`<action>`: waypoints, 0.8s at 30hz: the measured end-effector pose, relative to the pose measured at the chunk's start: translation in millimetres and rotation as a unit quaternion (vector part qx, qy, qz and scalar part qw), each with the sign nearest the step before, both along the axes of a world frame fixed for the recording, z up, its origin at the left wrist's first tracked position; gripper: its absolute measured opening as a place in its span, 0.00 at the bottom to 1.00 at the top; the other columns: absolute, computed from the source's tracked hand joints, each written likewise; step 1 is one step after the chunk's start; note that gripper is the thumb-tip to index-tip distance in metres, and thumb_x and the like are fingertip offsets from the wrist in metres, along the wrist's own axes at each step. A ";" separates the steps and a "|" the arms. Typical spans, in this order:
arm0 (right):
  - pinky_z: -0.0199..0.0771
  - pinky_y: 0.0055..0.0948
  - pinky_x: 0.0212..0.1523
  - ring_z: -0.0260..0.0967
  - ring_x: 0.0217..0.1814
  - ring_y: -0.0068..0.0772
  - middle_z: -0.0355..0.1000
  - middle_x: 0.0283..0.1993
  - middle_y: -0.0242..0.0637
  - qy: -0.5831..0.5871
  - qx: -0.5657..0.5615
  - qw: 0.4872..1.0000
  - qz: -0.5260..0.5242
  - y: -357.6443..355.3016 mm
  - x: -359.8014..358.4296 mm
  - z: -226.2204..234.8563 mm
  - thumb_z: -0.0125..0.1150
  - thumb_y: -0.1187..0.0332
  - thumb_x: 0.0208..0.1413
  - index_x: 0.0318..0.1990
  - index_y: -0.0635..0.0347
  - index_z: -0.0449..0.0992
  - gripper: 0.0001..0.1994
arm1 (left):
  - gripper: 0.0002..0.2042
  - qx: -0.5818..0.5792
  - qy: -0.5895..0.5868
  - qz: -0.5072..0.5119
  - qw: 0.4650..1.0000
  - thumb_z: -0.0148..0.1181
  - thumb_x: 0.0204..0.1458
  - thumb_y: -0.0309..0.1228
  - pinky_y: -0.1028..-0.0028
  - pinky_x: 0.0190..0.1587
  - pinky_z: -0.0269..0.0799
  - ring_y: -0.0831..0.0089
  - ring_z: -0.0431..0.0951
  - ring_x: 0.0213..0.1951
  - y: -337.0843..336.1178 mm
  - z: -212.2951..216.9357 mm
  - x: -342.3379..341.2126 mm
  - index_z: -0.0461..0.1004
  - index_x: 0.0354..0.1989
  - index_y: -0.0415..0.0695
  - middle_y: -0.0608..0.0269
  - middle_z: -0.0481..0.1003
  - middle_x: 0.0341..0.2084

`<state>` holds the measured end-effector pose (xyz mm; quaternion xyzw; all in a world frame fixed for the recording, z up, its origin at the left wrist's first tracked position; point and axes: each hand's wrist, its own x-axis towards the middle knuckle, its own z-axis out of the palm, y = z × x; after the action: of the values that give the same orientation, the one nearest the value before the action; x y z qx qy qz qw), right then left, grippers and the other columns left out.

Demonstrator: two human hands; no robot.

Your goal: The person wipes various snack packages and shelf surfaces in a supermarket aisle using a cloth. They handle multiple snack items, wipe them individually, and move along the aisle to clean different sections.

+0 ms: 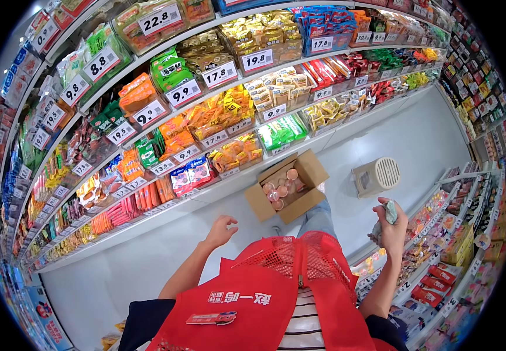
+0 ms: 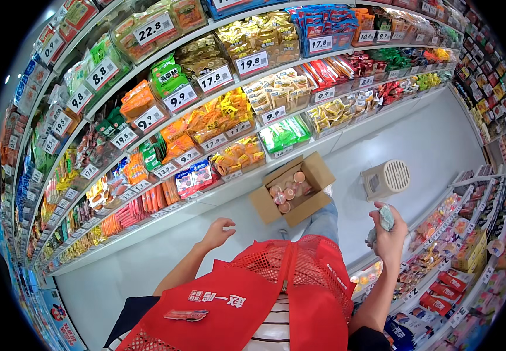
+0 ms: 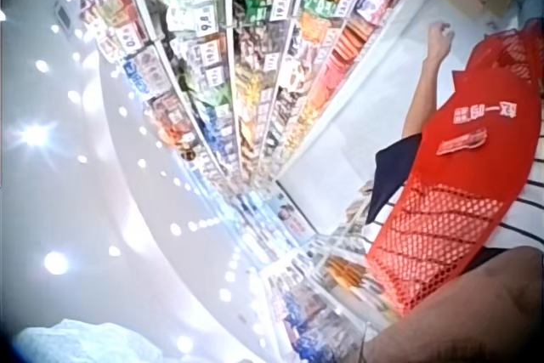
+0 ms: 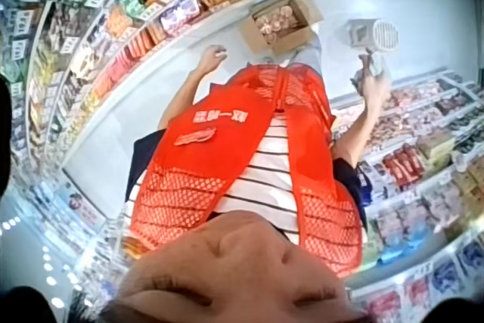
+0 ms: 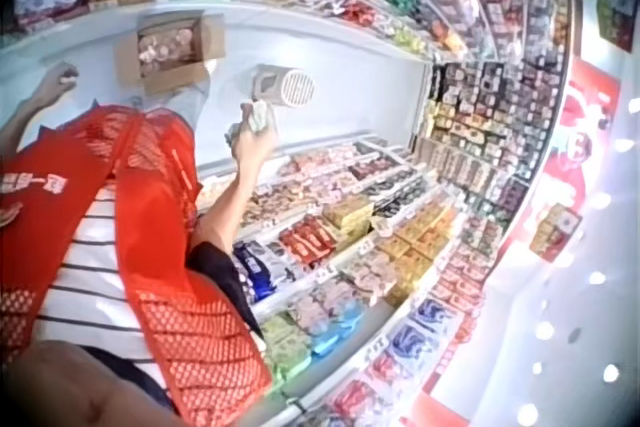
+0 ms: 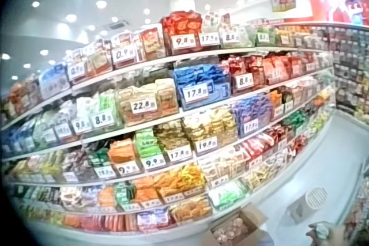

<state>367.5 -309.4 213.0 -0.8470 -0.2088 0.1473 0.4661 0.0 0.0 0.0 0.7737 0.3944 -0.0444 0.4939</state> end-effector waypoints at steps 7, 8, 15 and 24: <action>0.68 0.23 0.35 0.69 0.33 0.18 0.78 0.33 0.31 -0.022 -0.024 0.999 0.035 21.8 -15.0 13.4 0.62 0.73 0.59 0.49 0.63 0.79 0.11 | 0.15 -0.041 0.126 0.092 0.987 0.64 0.50 0.35 0.63 0.51 0.76 0.56 0.82 0.45 -49.6 -59.9 -99.0 0.80 0.42 0.39 0.50 0.81 0.41; 0.69 0.23 0.36 0.69 0.33 0.19 0.78 0.33 0.32 -0.026 -0.026 0.999 0.039 23.1 -12.8 15.3 0.62 0.74 0.59 0.49 0.63 0.79 0.11 | 0.14 -0.035 0.127 0.089 0.987 0.64 0.50 0.36 0.63 0.51 0.76 0.56 0.82 0.45 -54.7 -71.5 -108.7 0.80 0.42 0.40 0.50 0.81 0.41; 0.71 0.25 0.42 0.73 0.38 0.23 0.78 0.34 0.33 -0.030 -0.036 0.999 0.026 20.1 -6.3 26.7 0.62 0.74 0.59 0.49 0.65 0.79 0.11 | 0.14 -0.061 0.194 0.042 0.978 0.63 0.50 0.38 0.61 0.49 0.76 0.53 0.81 0.45 -79.9 -79.4 -103.4 0.82 0.38 0.43 0.48 0.82 0.38; 0.69 0.26 0.37 0.67 0.33 0.20 0.77 0.33 0.34 0.003 -0.030 1.000 -0.008 7.7 43.9 18.4 0.63 0.74 0.58 0.48 0.63 0.79 0.11 | 0.15 -0.051 0.101 0.032 0.993 0.61 0.52 0.36 0.63 0.48 0.77 0.57 0.82 0.42 -36.4 -77.3 9.0 0.80 0.44 0.40 0.50 0.82 0.38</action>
<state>411.4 -301.6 231.4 -0.8618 -0.1962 0.1524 0.4423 9.0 -36.4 -77.3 0.7262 0.4639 -0.1268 0.4913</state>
